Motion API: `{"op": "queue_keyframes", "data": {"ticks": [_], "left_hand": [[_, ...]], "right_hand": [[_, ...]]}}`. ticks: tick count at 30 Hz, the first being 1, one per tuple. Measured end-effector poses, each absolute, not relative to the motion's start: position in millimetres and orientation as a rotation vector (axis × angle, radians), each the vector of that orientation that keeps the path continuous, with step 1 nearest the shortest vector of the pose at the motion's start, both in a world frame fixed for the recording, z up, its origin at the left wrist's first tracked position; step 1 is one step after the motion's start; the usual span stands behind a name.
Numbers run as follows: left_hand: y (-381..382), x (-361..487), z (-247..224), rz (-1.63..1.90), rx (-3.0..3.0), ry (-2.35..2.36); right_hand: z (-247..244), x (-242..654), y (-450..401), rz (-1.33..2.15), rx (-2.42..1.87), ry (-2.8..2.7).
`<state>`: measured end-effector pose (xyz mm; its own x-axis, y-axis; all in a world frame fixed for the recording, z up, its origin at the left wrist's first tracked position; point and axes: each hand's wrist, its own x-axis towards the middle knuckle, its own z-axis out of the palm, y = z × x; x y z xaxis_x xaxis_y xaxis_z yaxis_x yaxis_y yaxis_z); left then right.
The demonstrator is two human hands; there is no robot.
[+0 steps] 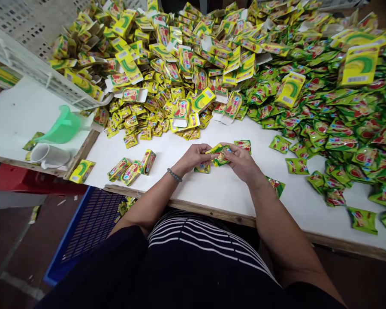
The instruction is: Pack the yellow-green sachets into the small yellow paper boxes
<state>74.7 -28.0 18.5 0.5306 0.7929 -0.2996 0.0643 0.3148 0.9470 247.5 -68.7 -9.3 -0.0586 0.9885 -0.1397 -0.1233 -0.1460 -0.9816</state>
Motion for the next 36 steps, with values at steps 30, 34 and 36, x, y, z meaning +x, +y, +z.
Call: {"op": "queue_keyframes", "data": {"ticks": [30,34,36], "left_hand": [[-40.3,69.3,-1.9,0.695,1.107,1.028],[-40.5,70.9,-2.7,0.683,1.181,1.028],[-40.3,71.2,-1.9,0.674,1.22,1.029]], "right_hand": [[-20.6,273.3,-56.3,0.953,-1.436,-1.288],[-21.6,268.2,-57.0,0.884,-1.481,-1.216],[-23.7,263.5,-56.5,0.842,-1.504,-1.156]]}}
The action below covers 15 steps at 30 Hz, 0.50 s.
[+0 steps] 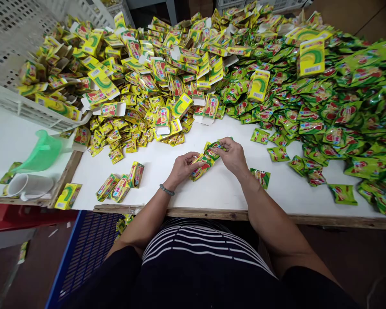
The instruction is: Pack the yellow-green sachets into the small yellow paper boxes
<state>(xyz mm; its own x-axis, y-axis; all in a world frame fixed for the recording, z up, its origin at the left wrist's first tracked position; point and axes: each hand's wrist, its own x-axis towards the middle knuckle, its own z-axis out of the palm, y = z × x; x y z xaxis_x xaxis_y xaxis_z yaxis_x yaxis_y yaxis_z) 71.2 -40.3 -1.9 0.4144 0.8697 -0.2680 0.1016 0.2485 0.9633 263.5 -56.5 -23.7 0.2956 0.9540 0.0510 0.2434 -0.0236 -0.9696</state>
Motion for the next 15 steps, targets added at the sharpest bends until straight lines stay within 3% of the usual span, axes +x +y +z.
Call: {"op": "queue_keyframes", "data": {"ticks": [15], "left_hand": [[-35.2,64.8,7.2,0.622,0.767,0.915]], "right_hand": [[-10.2,237.9,-71.0,0.496,-1.507,-1.139]]}}
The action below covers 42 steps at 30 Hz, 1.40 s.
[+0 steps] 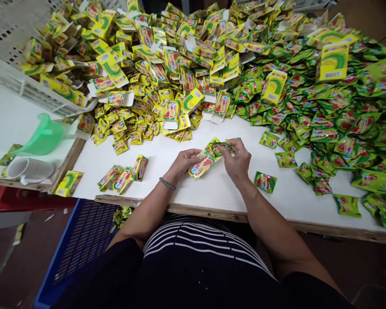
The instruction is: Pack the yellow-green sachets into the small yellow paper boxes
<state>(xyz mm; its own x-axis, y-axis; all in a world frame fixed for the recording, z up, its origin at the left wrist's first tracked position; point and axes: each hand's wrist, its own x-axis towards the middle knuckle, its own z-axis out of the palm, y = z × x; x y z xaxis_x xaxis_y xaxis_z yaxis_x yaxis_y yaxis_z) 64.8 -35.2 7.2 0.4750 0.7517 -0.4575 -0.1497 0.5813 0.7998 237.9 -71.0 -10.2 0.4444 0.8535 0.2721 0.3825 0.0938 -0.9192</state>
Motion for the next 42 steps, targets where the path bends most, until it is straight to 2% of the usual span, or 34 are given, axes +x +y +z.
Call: {"op": "queue_keyframes", "data": {"ticks": [13,20,25,30,42], "left_hand": [[-41.5,59.0,0.9,0.696,0.993,0.902],[-44.1,62.9,1.1,0.632,0.98,0.9],[-44.9,69.3,-0.8,0.593,0.912,0.917],[-46.5,69.8,-0.8,0.675,0.809,0.907],[-48.0,71.2,-11.0,0.711,0.933,0.871]], "right_hand": [[-2.7,260.1,-68.6,0.865,-1.579,-1.341],[-2.1,256.4,-68.9,1.066,-1.458,-1.427],[-11.2,247.0,-67.1,1.121,-1.394,-1.24],[-9.7,250.2,-64.1,1.019,-1.398,-1.15],[2.9,229.9,-76.2,1.053,-1.498,-1.522]]}}
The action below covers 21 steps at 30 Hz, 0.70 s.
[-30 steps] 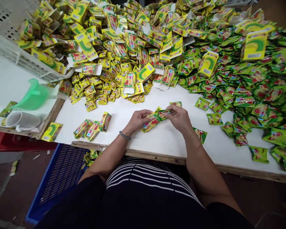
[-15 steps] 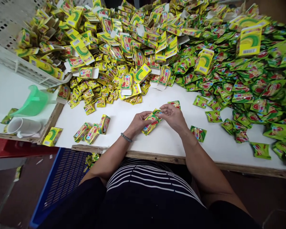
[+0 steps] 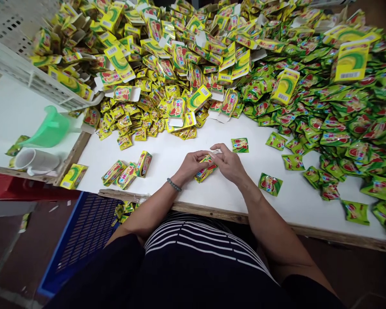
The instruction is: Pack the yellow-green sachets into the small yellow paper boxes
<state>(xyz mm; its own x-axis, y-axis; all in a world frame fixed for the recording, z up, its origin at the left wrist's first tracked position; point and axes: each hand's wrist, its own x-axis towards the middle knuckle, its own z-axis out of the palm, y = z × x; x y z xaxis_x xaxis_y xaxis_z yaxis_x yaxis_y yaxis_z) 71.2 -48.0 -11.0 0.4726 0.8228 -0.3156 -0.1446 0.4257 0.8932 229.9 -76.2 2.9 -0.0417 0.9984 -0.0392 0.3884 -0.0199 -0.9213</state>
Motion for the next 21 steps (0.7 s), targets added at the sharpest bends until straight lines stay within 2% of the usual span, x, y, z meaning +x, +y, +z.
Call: {"op": "queue_keyframes", "data": {"ticks": [3,7,13,21], "left_hand": [[-47.6,72.2,-8.5,0.767,0.921,0.906],[-45.3,72.5,-3.0,0.942,0.919,0.97],[-46.6,69.9,0.5,1.027,1.035,0.959],[-44.8,64.7,-1.6,1.016,1.013,0.934]], "right_hand": [[6.1,226.9,-76.6,1.022,-1.443,-1.449],[-0.7,228.1,-72.3,0.746,-1.471,-1.148],[-20.3,221.1,-69.2,1.241,-1.268,-1.138],[-27.6,220.4,-69.2,1.234,-1.283,-1.219]]}}
